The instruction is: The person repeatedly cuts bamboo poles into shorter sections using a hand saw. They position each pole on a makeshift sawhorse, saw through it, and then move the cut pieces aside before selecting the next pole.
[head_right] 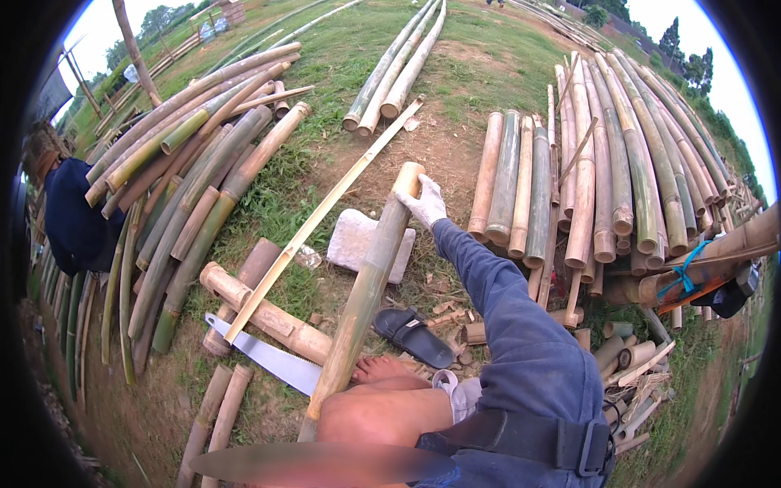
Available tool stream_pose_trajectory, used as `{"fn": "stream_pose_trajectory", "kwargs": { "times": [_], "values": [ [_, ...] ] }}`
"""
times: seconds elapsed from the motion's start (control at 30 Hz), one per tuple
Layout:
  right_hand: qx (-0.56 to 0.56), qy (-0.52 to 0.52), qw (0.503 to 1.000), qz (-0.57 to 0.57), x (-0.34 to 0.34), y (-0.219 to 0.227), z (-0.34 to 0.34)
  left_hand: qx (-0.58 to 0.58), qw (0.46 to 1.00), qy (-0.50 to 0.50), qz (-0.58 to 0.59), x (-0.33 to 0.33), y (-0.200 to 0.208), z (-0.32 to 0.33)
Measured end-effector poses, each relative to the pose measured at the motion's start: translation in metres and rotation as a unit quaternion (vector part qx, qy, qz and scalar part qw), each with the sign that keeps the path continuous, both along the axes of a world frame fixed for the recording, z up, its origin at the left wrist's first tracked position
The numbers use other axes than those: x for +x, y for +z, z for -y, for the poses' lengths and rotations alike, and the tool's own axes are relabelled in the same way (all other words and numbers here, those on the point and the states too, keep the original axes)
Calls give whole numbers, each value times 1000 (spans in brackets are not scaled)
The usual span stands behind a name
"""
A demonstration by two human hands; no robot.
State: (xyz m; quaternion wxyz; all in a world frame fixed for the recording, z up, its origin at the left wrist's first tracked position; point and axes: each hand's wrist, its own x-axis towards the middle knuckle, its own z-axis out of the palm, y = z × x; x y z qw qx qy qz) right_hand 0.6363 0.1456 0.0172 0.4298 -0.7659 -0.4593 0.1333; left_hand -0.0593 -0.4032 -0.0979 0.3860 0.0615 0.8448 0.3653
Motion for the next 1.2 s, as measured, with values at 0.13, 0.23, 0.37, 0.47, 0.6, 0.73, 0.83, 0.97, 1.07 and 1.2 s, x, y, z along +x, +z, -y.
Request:
{"fn": "stream_pose_trajectory", "kwargs": {
  "times": [0.13,0.23,0.37,0.47,0.6,0.73,0.83,0.97,1.07,1.2],
  "values": [
    [-81,184,980,2,21,-38,-8,65,981,97,156,34,-3,-42],
    [-78,154,978,120,27,-63,-8,108,989,99,6,86,-12,-60],
    [-5,62,998,27,42,-39,-48,130,955,55,-260,126,7,-70],
    [1,81,996,46,50,-2,-95,130,965,83,-213,156,44,-66],
    [-29,214,968,129,43,15,-158,144,974,78,-156,175,80,-71],
    [-155,231,960,12,45,-2,-195,221,970,97,-26,179,81,-66],
    [-198,229,953,1,52,-15,-204,329,912,149,196,175,67,-53],
    [-255,193,948,-5,58,-21,-190,450,649,209,576,173,38,-41],
    [-192,206,957,72,53,-21,-156,493,526,309,621,169,9,-50],
    [-299,294,908,5,16,-10,-78,536,625,519,231,118,-19,-55]
  ]
}}
